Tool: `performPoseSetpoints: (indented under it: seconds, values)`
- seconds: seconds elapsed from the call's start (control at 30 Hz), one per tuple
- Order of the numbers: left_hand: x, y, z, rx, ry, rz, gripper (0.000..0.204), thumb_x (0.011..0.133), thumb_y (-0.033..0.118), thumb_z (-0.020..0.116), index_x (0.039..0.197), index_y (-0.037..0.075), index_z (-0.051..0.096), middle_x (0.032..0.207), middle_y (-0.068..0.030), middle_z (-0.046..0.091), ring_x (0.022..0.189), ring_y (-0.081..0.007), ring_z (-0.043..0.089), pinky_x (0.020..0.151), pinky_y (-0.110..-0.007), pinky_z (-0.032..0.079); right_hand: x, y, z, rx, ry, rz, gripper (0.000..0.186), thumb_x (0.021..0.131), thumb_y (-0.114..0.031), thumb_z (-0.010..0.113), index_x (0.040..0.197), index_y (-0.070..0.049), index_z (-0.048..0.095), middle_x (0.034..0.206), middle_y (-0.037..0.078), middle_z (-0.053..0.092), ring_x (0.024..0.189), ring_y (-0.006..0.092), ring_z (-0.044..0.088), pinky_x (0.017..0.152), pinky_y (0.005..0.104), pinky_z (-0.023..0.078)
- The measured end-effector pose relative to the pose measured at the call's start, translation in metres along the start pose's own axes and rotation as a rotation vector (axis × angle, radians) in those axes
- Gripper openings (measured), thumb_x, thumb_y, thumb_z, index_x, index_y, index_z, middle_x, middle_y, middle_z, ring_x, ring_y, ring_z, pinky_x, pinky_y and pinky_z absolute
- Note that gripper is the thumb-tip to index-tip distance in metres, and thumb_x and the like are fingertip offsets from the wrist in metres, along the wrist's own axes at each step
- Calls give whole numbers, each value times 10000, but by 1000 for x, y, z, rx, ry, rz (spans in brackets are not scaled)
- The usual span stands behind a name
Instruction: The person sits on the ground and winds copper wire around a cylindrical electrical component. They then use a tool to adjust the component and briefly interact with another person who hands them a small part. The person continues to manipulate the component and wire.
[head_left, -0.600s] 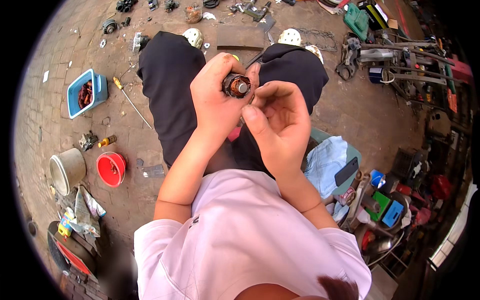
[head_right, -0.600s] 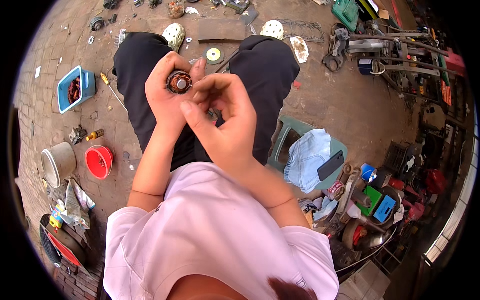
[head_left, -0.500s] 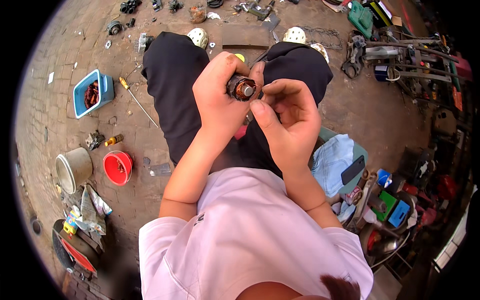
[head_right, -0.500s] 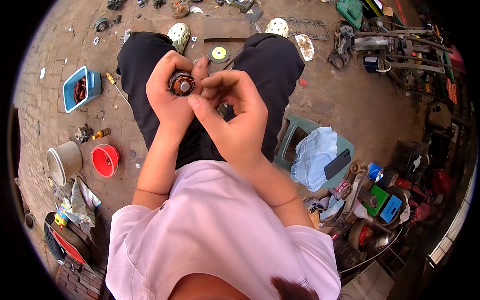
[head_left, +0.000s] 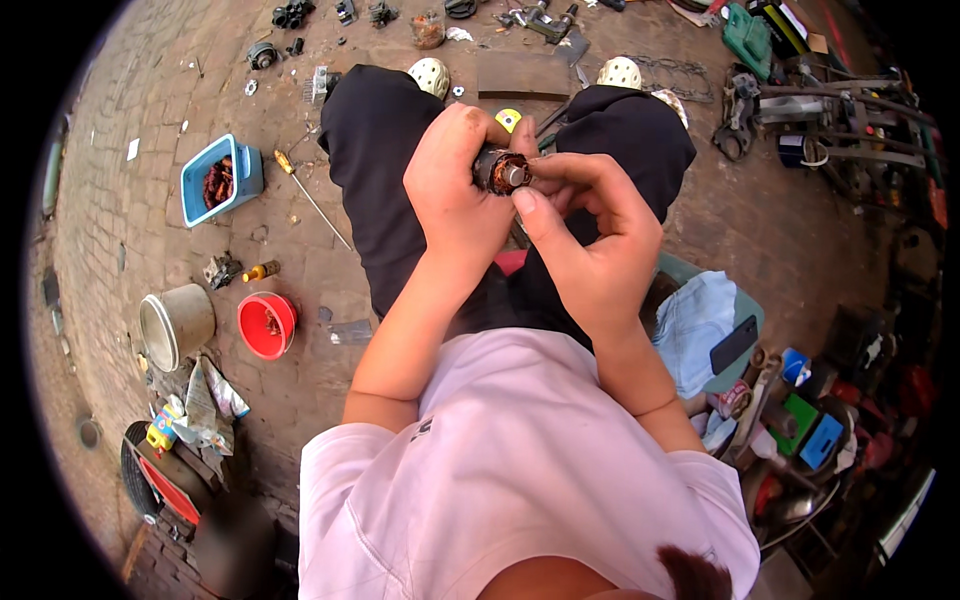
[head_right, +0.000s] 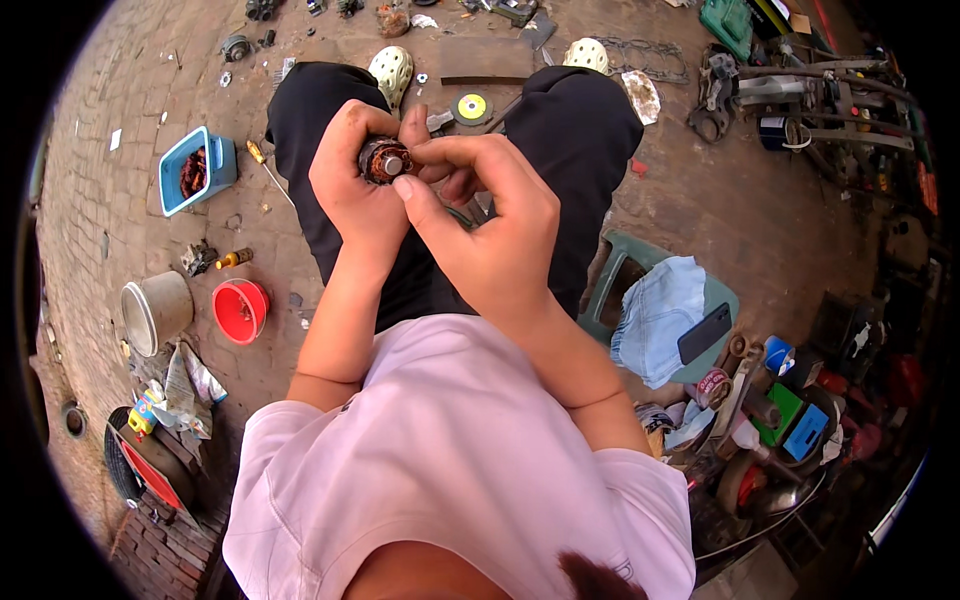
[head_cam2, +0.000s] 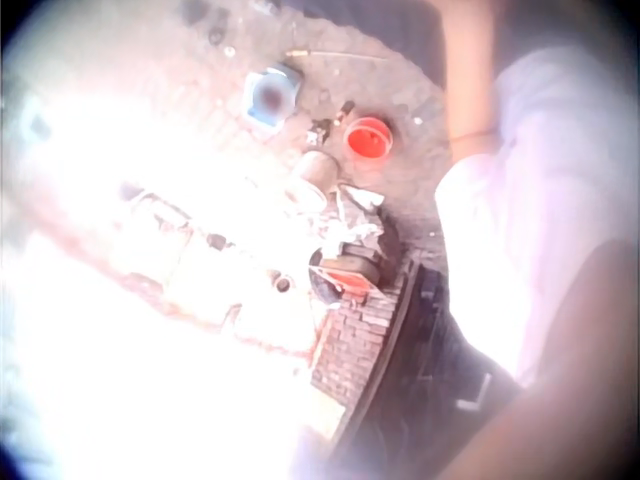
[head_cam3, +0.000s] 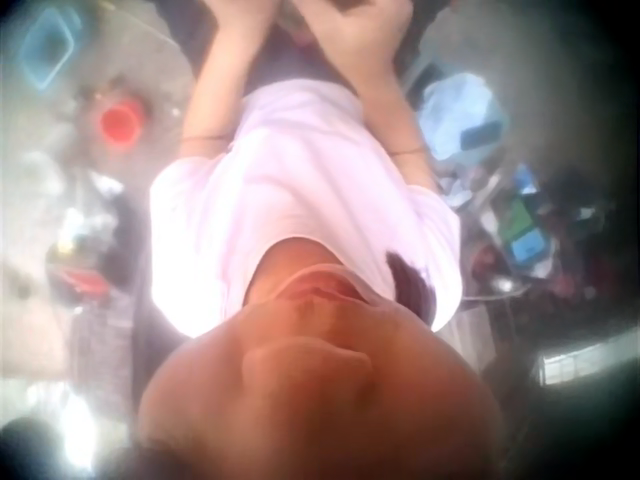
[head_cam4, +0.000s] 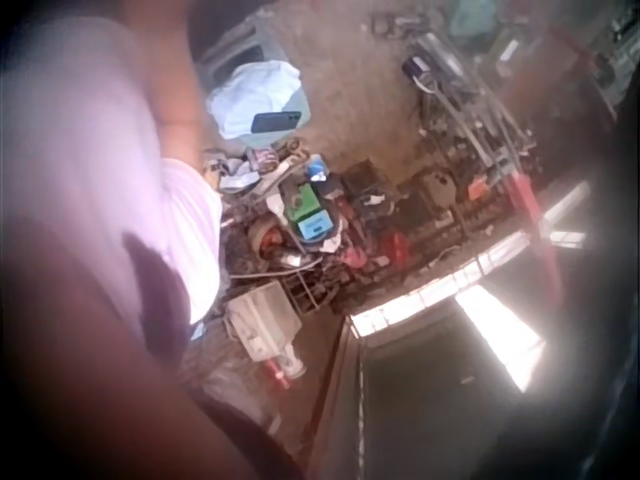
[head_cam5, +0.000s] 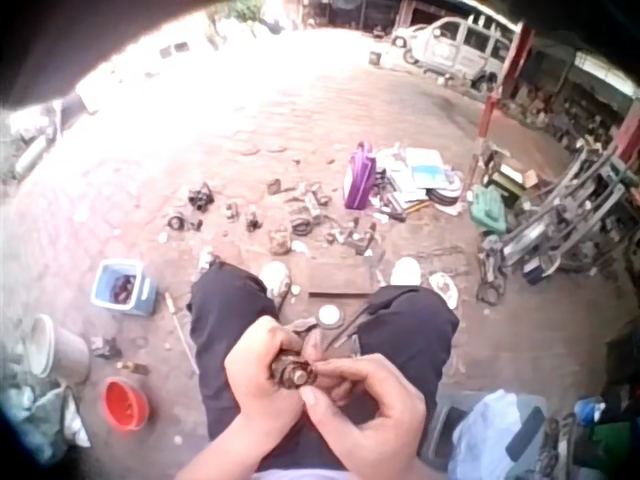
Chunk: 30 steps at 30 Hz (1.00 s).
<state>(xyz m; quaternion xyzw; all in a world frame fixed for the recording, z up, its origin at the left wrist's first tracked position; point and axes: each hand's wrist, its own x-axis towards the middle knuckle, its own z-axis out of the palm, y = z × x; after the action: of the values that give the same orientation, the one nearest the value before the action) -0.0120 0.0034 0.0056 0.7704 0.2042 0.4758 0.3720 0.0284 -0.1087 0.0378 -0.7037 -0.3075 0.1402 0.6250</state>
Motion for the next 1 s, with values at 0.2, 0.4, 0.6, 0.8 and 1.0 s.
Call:
performPoseSetpoints:
  seconds: [0.2, 0.4, 0.6, 0.8, 1.0]
  values:
    - [0, -9, 4, 113, 90, 145, 287, 655, 22, 754, 656, 58, 469, 614, -57, 452, 548, -233, 422, 483, -331, 335, 5, -2, 0, 144, -1, 138, 98, 807, 2, 670, 888, 34, 627, 814, 10, 638, 693, 39, 530, 621, 183, 425]
    - [3, -12, 4, 208, 180, 266, 279, 596, 4, 752, 651, 59, 484, 643, -62, 470, 588, -238, 429, 513, -339, 332, 10, 0, 5, 39, 83, 122, 71, 735, -6, 691, 768, 4, 629, 664, -15, 615, 559, 16, 485, 494, 178, 381]
    - [2, -11, 5, 175, 141, 202, 271, 639, 13, 752, 647, 56, 484, 631, -65, 458, 590, -242, 435, 522, -342, 342, 9, 6, 10, 118, 100, 82, 90, 758, -7, 660, 793, 1, 578, 687, -22, 581, 555, 15, 450, 490, 175, 364]
    - [0, -9, 3, 69, -23, 86, 273, 689, 43, 748, 648, 46, 478, 620, -74, 442, 575, -249, 446, 515, -339, 365, 11, -8, -5, 501, 47, 158, 90, 873, -15, 534, 949, 12, 496, 824, 1, 503, 662, 19, 426, 568, 170, 381]
    - [0, -5, 2, 25, -87, 30, 266, 697, 45, 743, 671, 41, 478, 626, -77, 445, 565, -248, 452, 508, -338, 375, 4, -11, -14, 664, -135, 56, 85, 881, -17, 514, 955, 13, 484, 855, 28, 498, 750, 62, 460, 666, 206, 415]
